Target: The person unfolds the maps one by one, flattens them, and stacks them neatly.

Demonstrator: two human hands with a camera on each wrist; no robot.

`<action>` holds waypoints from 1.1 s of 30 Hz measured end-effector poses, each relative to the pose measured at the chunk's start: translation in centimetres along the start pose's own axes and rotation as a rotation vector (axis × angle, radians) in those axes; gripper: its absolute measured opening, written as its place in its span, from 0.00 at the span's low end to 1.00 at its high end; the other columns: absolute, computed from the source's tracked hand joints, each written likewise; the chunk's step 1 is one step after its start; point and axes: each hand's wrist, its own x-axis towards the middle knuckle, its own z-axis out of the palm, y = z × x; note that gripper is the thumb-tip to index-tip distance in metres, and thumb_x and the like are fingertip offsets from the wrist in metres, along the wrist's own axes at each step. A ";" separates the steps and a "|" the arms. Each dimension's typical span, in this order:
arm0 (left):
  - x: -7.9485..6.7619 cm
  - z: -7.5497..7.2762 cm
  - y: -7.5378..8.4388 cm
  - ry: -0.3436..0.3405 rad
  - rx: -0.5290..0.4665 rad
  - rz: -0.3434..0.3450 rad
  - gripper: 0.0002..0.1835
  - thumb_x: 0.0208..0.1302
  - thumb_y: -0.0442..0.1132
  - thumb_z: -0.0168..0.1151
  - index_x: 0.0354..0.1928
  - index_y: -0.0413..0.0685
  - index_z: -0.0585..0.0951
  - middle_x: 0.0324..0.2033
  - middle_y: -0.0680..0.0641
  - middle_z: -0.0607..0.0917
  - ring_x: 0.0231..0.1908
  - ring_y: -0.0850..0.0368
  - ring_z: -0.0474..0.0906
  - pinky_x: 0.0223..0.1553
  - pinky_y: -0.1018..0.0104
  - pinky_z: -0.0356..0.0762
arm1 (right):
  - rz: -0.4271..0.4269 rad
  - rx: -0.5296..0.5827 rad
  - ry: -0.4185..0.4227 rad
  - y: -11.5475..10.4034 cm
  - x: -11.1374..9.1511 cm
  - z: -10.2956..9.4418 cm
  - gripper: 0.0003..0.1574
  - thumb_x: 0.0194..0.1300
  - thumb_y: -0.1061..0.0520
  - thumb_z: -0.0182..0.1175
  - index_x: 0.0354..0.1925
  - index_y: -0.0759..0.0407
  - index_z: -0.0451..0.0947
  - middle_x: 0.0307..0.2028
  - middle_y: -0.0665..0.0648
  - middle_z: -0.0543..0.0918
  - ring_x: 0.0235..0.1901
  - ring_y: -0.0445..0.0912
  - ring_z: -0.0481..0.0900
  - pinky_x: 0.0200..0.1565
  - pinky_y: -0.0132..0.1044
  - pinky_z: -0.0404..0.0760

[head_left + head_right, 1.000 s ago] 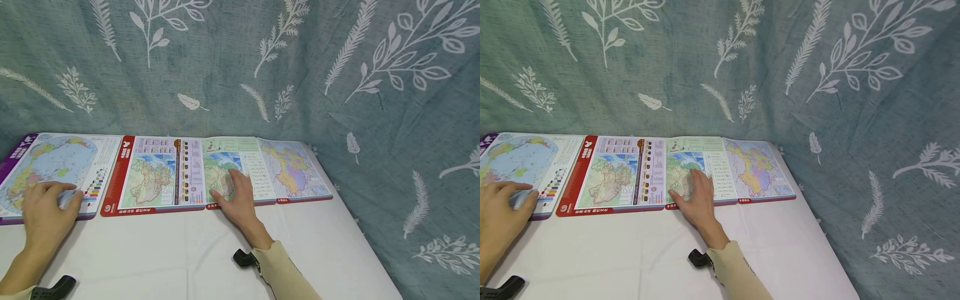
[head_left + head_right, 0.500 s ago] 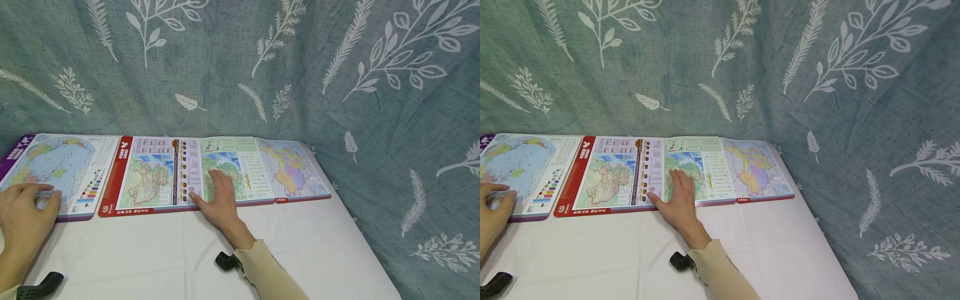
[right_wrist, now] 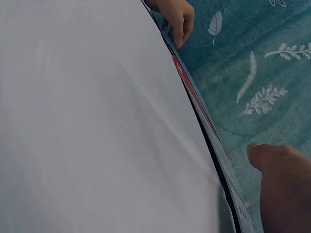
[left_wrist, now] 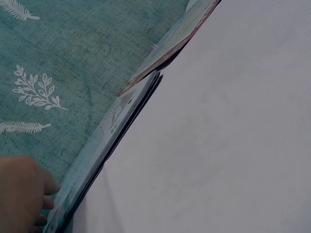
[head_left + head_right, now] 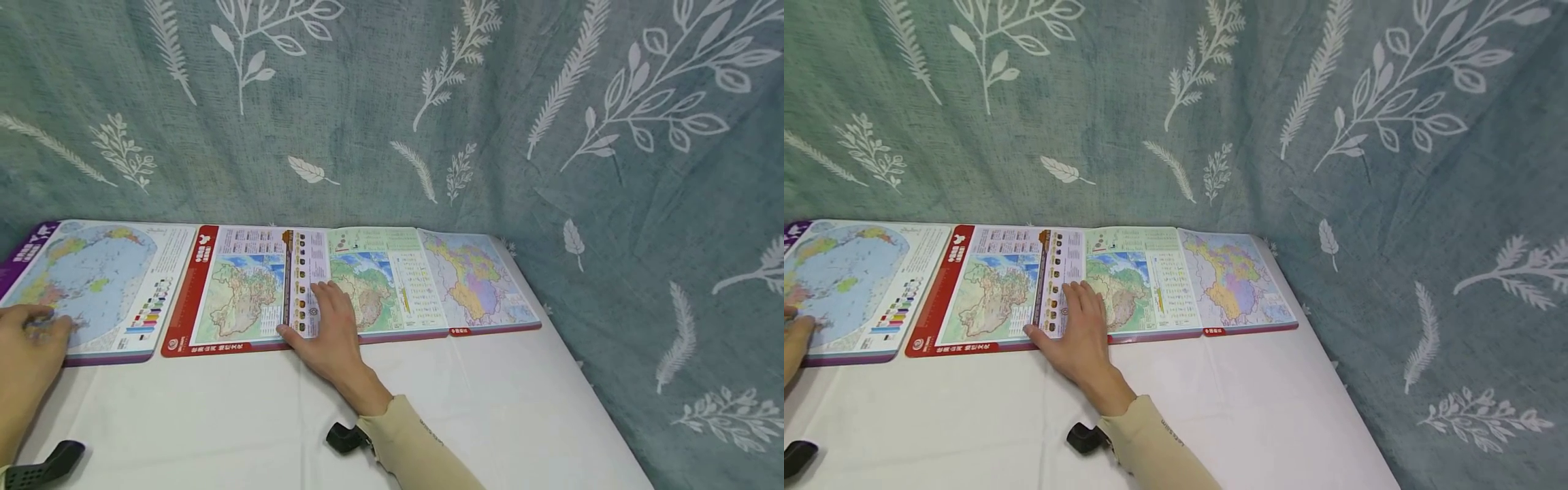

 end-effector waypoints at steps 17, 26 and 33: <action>1.0 -0.3 -2.5 0.064 -0.082 -0.086 0.32 0.76 0.42 0.48 0.78 0.35 0.63 0.76 0.26 0.61 0.76 0.26 0.57 0.76 0.35 0.53 | -0.072 -0.068 -0.100 -5.5 0.3 3.5 0.52 0.58 0.32 0.74 0.71 0.56 0.73 0.72 0.60 0.74 0.76 0.55 0.66 0.77 0.52 0.62; 2.5 0.3 -5.1 0.172 -0.144 -0.086 0.35 0.77 0.45 0.49 0.81 0.42 0.57 0.76 0.28 0.62 0.74 0.28 0.60 0.74 0.37 0.57 | -0.088 -0.198 -0.206 -8.0 0.3 5.0 0.53 0.60 0.22 0.67 0.70 0.51 0.75 0.73 0.54 0.72 0.78 0.50 0.62 0.78 0.47 0.61; 2.9 -0.6 -5.6 0.236 -0.144 -0.099 0.37 0.78 0.47 0.47 0.84 0.52 0.52 0.78 0.33 0.62 0.74 0.30 0.64 0.73 0.34 0.60 | -0.116 -0.239 -0.222 -8.9 0.4 5.7 0.50 0.58 0.21 0.67 0.68 0.48 0.79 0.73 0.52 0.73 0.77 0.49 0.64 0.77 0.47 0.63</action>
